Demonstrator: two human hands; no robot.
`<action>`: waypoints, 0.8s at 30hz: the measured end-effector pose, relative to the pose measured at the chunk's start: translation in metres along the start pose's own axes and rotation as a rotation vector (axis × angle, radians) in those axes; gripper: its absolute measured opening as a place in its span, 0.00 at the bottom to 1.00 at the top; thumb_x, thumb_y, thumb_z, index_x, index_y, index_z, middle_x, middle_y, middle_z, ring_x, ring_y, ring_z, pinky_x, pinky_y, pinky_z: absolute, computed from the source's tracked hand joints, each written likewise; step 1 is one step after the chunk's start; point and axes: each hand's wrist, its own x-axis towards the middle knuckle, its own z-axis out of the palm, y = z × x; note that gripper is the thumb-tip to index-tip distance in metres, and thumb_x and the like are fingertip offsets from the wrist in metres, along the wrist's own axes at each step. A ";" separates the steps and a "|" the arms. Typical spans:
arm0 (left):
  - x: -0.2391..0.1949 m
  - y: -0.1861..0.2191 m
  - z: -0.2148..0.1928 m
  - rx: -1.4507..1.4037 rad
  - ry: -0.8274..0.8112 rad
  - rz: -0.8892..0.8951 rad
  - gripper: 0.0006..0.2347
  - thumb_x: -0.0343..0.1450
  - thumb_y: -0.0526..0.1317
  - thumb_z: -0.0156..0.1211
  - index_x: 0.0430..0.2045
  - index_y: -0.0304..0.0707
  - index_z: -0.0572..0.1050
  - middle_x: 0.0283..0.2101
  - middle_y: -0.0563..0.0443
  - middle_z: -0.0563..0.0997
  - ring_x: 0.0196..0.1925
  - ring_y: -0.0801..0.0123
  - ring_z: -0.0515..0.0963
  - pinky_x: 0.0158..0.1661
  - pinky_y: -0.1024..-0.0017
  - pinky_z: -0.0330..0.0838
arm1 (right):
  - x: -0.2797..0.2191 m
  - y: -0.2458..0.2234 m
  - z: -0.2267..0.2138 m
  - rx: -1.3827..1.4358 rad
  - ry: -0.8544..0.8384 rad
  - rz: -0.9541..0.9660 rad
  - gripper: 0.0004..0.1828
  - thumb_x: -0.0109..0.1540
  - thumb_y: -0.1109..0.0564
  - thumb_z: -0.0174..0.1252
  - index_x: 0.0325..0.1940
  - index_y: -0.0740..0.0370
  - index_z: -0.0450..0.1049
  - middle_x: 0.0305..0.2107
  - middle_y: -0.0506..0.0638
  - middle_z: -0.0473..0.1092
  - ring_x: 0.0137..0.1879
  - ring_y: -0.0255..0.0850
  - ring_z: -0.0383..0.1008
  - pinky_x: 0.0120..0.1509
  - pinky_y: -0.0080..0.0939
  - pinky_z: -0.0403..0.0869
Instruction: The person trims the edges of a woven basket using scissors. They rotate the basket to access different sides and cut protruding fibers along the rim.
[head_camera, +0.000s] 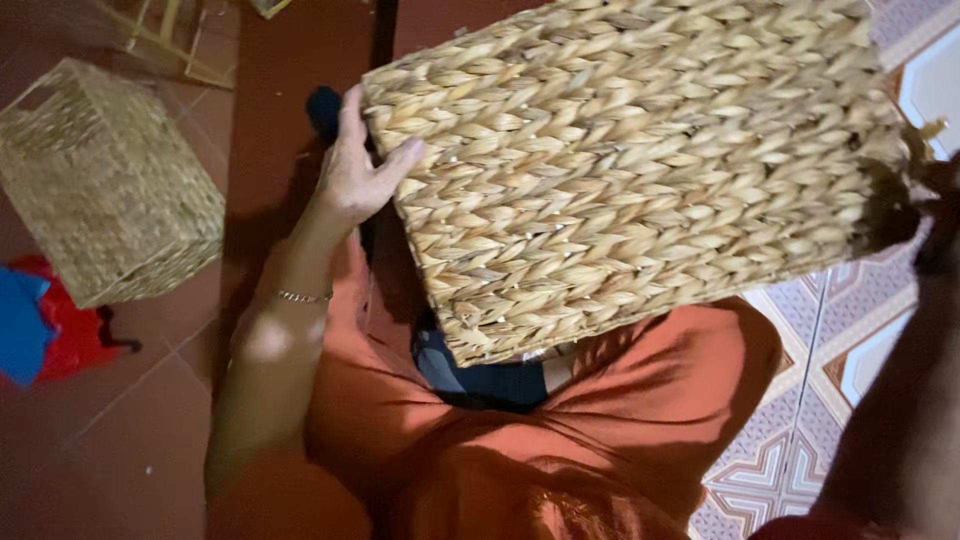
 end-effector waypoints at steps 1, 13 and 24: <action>-0.001 0.000 0.004 -0.035 0.009 0.036 0.34 0.77 0.37 0.68 0.73 0.31 0.50 0.65 0.37 0.76 0.65 0.60 0.76 0.64 0.64 0.71 | 0.001 0.005 -0.007 0.007 0.010 -0.002 0.21 0.77 0.51 0.55 0.69 0.66 0.67 0.48 0.49 0.72 0.49 0.35 0.71 0.56 0.35 0.71; 0.028 0.048 0.005 -0.208 0.098 -0.403 0.42 0.67 0.35 0.68 0.71 0.30 0.43 0.64 0.33 0.71 0.62 0.56 0.78 0.57 0.64 0.73 | -0.013 0.017 -0.009 -0.104 0.119 -0.016 0.19 0.79 0.50 0.55 0.63 0.72 0.73 0.41 0.47 0.71 0.44 0.32 0.69 0.52 0.32 0.69; 0.049 -0.019 -0.050 -0.043 0.339 -0.239 0.16 0.78 0.41 0.58 0.59 0.31 0.73 0.60 0.40 0.79 0.61 0.66 0.78 0.61 0.65 0.71 | -0.084 -0.062 0.047 0.136 0.037 0.346 0.22 0.75 0.48 0.54 0.66 0.67 0.71 0.36 0.46 0.73 0.33 0.29 0.69 0.32 0.29 0.64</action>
